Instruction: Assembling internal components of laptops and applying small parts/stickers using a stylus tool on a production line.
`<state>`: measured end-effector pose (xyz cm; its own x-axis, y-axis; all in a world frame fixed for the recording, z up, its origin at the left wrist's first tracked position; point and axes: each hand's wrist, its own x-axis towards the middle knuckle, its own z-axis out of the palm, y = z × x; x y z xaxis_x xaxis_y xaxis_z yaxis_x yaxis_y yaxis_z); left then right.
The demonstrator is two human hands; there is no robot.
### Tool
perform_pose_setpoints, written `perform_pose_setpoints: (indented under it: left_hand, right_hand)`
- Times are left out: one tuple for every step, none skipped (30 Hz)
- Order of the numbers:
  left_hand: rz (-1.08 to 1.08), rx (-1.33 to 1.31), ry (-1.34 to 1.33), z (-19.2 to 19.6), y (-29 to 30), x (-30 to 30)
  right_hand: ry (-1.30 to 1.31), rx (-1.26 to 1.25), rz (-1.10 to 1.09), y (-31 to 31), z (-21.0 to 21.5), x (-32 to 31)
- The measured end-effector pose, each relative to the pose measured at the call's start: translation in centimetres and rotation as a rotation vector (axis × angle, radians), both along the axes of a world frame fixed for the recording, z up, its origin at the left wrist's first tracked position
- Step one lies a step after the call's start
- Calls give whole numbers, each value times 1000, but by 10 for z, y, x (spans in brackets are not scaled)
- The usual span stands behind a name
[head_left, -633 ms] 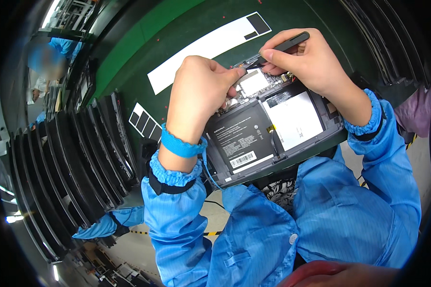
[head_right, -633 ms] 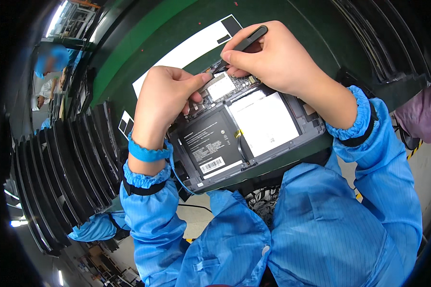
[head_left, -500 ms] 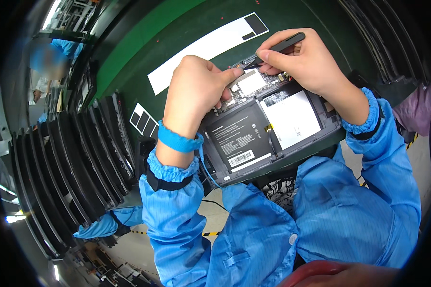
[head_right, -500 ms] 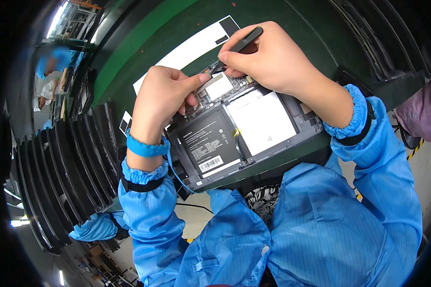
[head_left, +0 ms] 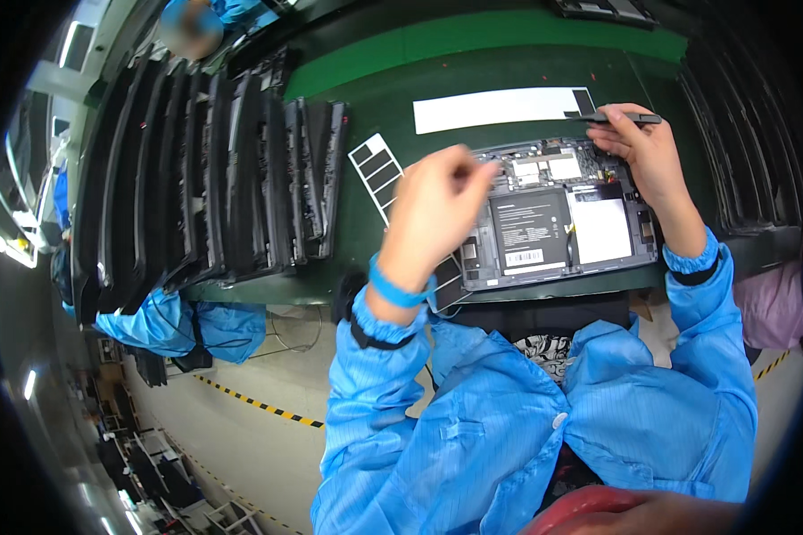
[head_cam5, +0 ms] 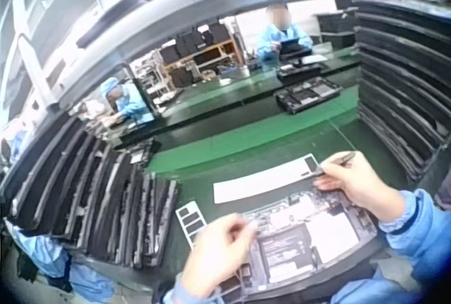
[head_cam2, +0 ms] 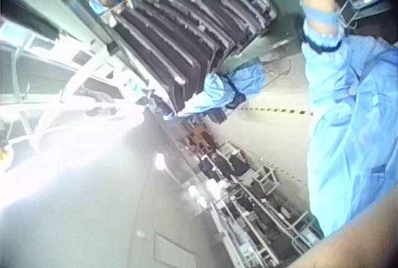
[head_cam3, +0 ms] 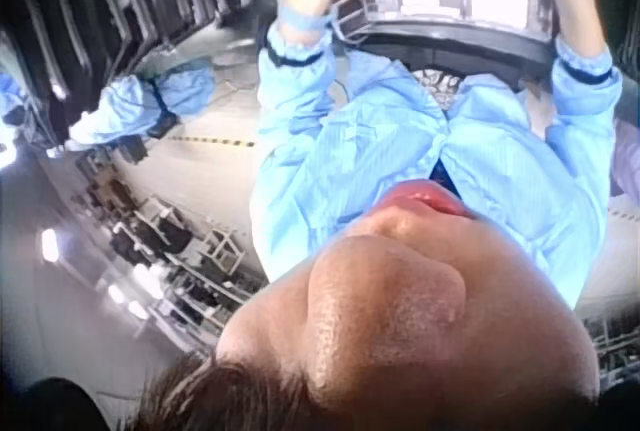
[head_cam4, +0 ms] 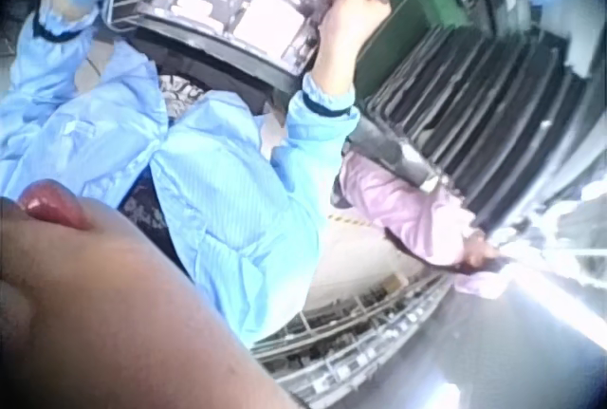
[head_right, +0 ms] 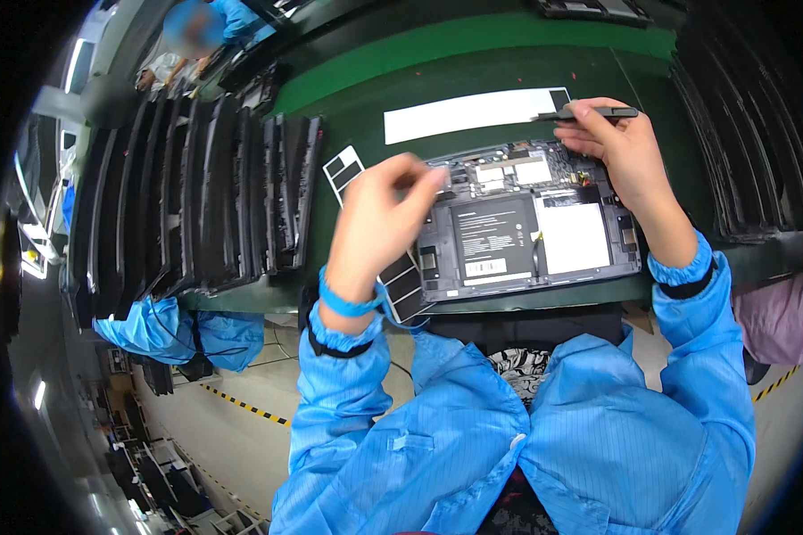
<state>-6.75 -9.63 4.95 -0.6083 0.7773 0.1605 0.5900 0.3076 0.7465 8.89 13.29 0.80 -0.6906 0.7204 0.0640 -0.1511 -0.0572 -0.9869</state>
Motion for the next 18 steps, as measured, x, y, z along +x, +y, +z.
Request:
perform_pose_setpoints:
  left_hand:
    - [102, 3, 110, -5, -14, -10]
    - [214, 2, 222, -15, -31, -20]
    - [284, 37, 325, -32, -43, -36]
    - [338, -83, 312, -33, -51, -40]
    - [351, -172, 407, -63, -56, -55]
    - [369, -249, 526, -85, -63, -62]
    - [306, -300, 510, -87, -65, -58]
    - [279, -265, 469, -81, -65, -50]
    - [259, -268, 400, -75, -63, -40]
    - [248, -276, 330, -67, -64, -32]
    - [273, -291, 250, -56, -61, -28]
    - [273, -291, 253, -56, -61, -30]
    - [309, -264, 314, -58, -59, -35]
    - [344, -237, 374, -63, -59, -39]
    - [356, -191, 455, -67, -57, -37]
    - [357, -191, 454, -70, -57, -39]
    - [385, -219, 455, -71, -56, -41]
    - [410, -249, 455, -70, -56, -41]
  right_hand:
    - [-11, 76, 44, -10, 13, 1]
    - [-18, 149, 96, -24, 29, -4]
    - [-17, 181, 188, -43, 46, -13]
    - [41, 234, 292, -56, 54, -27]
    - [11, 291, 373, -67, 57, -54]
    - [-19, 340, 385, -83, 59, -77]
    - [-61, 337, 431, -91, 57, -99]
    - [-129, 369, 443, -97, 52, -122]
    - [-55, 439, 360, -100, 35, -144]
    - [-138, 480, 371, -105, 28, -161]
    - [-126, 613, 303, -107, 10, -178]
    - [-176, 636, 325, -111, 5, -185]
    - [-214, 679, 313, -113, -1, -188]
    - [-254, 722, 301, -114, -6, -190]
    - [-255, 723, 303, -114, -5, -191]
    - [-237, 693, 310, -115, -2, -190]
    - [-219, 664, 317, -114, -1, -191]
    - [-223, 661, 317, -115, -3, -191]
